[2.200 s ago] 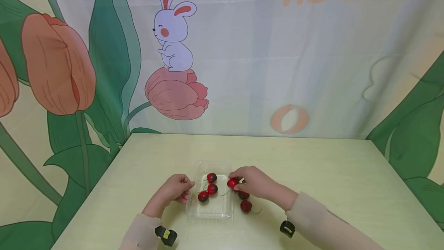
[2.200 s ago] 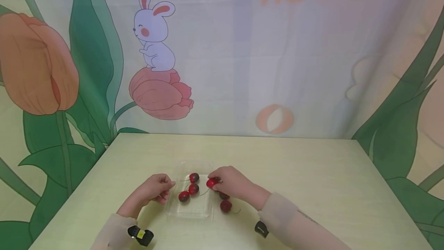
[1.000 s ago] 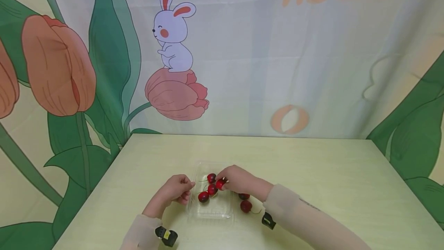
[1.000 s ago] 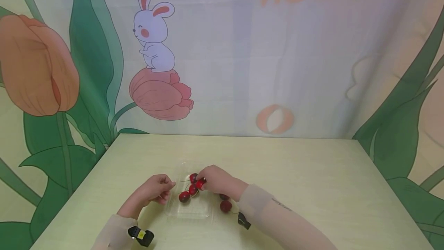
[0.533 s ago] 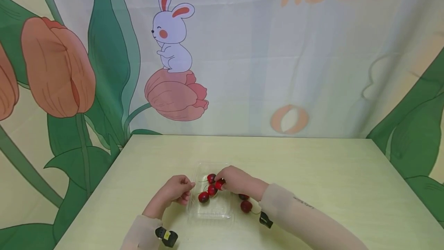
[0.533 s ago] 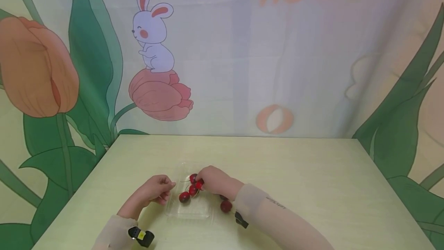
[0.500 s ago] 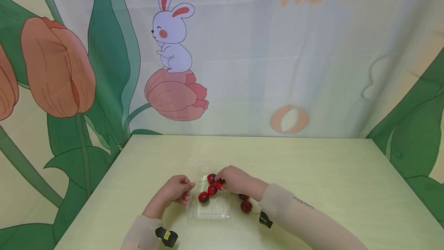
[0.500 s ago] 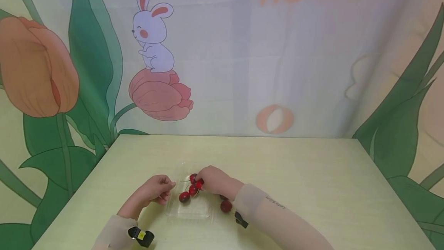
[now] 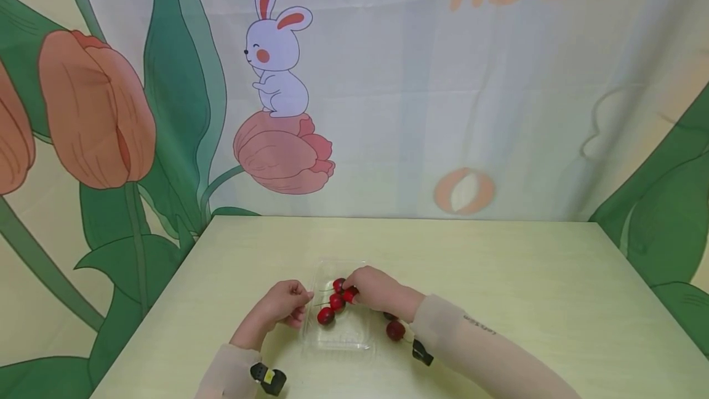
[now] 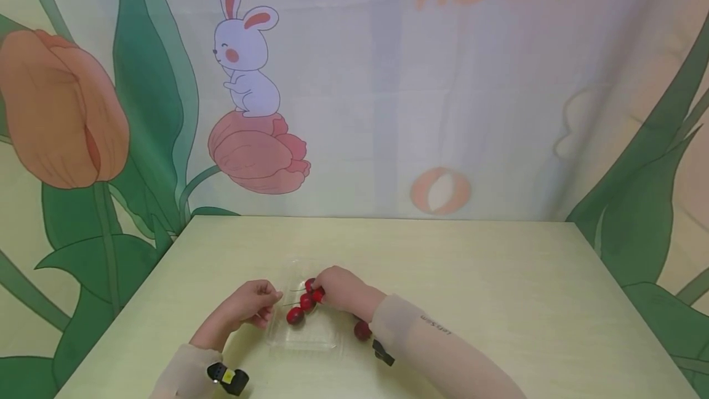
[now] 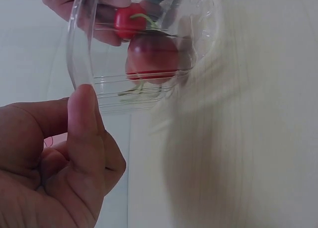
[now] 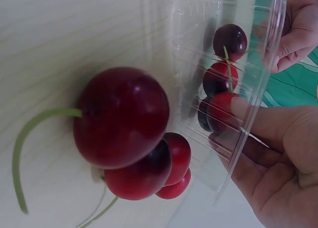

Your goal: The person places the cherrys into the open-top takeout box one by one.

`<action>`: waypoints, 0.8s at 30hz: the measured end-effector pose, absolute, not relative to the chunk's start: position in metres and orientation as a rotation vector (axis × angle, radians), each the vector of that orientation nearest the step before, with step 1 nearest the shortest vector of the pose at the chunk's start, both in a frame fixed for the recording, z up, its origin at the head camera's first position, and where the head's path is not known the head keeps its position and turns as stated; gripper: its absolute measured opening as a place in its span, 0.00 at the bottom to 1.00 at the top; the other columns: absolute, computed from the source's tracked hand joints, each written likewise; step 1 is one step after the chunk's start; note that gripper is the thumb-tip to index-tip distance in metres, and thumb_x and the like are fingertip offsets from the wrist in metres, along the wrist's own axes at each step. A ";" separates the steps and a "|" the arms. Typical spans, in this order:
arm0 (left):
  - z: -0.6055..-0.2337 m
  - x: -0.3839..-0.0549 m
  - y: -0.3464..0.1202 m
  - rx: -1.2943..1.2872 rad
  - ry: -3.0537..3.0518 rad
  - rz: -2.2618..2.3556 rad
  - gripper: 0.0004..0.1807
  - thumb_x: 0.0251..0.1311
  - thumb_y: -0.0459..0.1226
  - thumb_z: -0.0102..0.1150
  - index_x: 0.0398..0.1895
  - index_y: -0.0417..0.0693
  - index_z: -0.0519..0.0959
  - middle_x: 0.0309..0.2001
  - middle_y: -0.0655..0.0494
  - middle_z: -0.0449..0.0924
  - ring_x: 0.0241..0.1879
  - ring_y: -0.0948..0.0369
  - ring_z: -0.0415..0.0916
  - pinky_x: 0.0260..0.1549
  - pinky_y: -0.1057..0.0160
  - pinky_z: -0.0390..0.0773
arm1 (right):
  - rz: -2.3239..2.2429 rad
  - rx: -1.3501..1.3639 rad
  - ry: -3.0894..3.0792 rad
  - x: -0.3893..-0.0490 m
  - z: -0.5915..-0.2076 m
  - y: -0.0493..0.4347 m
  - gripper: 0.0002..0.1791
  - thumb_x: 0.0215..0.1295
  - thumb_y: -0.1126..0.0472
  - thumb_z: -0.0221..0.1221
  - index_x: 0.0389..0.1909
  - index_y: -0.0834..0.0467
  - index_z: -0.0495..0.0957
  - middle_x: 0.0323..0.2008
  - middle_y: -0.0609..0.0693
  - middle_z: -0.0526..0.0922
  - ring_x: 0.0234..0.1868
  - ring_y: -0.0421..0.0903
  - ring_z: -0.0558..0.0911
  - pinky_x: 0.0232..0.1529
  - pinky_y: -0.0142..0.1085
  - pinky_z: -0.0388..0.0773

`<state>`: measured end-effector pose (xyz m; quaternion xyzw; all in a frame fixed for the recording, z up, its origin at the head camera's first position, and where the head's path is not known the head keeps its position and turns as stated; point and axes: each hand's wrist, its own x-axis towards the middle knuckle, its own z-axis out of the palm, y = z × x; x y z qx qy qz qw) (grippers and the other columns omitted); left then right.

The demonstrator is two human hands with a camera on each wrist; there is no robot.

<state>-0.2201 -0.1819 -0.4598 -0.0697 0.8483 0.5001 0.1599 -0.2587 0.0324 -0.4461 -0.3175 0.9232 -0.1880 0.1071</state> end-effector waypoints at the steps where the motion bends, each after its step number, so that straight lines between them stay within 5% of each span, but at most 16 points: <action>1: -0.459 -0.220 -0.182 -0.200 2.423 1.432 0.10 0.74 0.37 0.56 0.35 0.40 0.73 0.23 0.55 0.70 0.20 0.63 0.71 0.20 0.69 0.82 | -0.549 -0.936 2.719 -0.259 -0.447 0.032 0.15 0.62 0.70 0.68 0.51 0.62 0.86 0.50 0.55 0.89 0.52 0.50 0.85 0.62 0.42 0.81; 10: -0.460 -0.219 -0.181 -0.203 2.404 1.463 0.10 0.73 0.36 0.56 0.34 0.39 0.73 0.23 0.55 0.70 0.20 0.63 0.71 0.20 0.68 0.82 | -0.557 -0.959 2.734 -0.263 -0.455 0.032 0.15 0.62 0.67 0.69 0.51 0.61 0.86 0.48 0.53 0.90 0.41 0.44 0.81 0.55 0.38 0.82; 17: -0.459 -0.219 -0.181 -0.225 2.419 1.444 0.09 0.73 0.36 0.57 0.34 0.39 0.73 0.23 0.55 0.70 0.20 0.63 0.71 0.20 0.68 0.83 | -0.591 -0.983 2.729 -0.263 -0.456 0.031 0.16 0.61 0.68 0.70 0.50 0.61 0.87 0.49 0.53 0.90 0.51 0.49 0.86 0.60 0.41 0.82; 24: -0.460 -0.220 -0.181 -0.228 2.425 1.434 0.10 0.74 0.36 0.56 0.34 0.40 0.73 0.23 0.55 0.70 0.20 0.63 0.71 0.20 0.69 0.82 | -0.587 -0.987 2.722 -0.263 -0.458 0.029 0.16 0.61 0.66 0.70 0.51 0.61 0.86 0.48 0.53 0.90 0.47 0.47 0.85 0.57 0.39 0.82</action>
